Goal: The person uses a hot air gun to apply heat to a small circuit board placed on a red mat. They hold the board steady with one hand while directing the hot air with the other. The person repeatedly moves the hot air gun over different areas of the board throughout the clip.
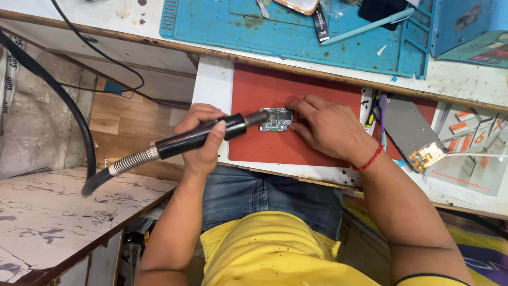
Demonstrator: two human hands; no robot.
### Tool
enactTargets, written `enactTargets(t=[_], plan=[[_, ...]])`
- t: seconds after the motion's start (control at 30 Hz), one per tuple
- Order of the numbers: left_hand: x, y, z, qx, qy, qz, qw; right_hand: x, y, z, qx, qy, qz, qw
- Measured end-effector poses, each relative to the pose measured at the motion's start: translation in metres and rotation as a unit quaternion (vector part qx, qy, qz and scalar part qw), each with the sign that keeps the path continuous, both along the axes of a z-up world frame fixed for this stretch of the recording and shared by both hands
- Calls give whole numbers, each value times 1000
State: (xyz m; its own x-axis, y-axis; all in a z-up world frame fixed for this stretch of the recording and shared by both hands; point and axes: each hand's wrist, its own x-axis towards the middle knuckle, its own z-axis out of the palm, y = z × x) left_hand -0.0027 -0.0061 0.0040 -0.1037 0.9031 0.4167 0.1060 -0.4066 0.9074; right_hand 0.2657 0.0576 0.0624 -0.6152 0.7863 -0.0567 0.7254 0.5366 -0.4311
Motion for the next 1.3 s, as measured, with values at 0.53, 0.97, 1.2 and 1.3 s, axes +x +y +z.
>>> enactTargets(t=[0.53, 0.97, 1.2, 1.3], plan=[[1, 2, -7, -35, -30, 37, 998, -1, -1, -2, 28, -10, 7, 1000], [1, 4, -7, 2, 55, 43, 998, -2, 0, -5, 91, 61, 48, 993], [2, 2, -1, -21, 13, 49, 999, 0, 0, -7, 89, 57, 51, 993], [2, 3, 0, 18, 57, -1, 998, 0, 0, -6, 84, 51, 50, 994]])
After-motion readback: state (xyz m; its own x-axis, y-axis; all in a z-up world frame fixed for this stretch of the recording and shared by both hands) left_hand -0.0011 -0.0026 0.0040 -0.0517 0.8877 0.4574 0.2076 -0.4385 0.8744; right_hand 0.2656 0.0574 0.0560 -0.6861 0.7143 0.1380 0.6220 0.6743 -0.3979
